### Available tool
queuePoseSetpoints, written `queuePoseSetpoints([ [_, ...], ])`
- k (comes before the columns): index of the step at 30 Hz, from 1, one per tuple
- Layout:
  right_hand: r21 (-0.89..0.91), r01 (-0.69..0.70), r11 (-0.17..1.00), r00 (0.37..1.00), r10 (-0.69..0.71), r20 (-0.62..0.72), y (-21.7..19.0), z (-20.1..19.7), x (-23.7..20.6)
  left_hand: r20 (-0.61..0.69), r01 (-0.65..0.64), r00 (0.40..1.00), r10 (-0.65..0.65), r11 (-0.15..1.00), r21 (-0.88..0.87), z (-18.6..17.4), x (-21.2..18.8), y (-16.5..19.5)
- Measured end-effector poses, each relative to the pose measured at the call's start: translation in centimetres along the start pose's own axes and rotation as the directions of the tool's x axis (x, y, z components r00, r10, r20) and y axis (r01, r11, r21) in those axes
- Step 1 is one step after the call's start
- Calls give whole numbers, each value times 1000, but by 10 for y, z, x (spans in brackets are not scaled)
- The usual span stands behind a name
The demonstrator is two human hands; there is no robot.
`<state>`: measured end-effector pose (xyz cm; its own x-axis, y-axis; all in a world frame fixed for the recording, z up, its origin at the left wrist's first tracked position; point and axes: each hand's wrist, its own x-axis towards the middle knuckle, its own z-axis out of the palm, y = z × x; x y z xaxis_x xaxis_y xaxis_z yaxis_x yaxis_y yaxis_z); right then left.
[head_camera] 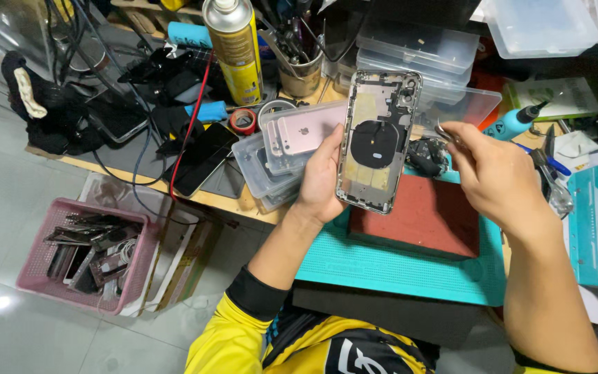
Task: The person pries and scrapes old adhesive and residue from the inside of a disassembled smartphone frame using a small pry tool, then sorts removed parts into plastic storage boxes, handles a phone battery, and presses components back into the phone frame on a repair mat.
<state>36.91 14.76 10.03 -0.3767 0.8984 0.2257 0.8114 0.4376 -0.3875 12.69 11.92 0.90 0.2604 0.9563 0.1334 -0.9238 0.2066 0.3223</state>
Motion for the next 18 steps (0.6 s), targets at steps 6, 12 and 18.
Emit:
queuePoseSetpoints([
  [6, 291, -15, 957, 993, 49, -112, -12, -3, -13, -13, 24, 1000, -24, 999, 29, 1, 2, -17],
  [12, 731, -93, 676, 974, 212, -72, -4, 12, -24, -17, -14, 1000, 18, 975, 224, 19, -2, -40],
  [18, 784, 40, 620, 961, 190, -200, 12, 20, -28, 61, 33, 997, -54, 951, 307, 45, -14, -46],
])
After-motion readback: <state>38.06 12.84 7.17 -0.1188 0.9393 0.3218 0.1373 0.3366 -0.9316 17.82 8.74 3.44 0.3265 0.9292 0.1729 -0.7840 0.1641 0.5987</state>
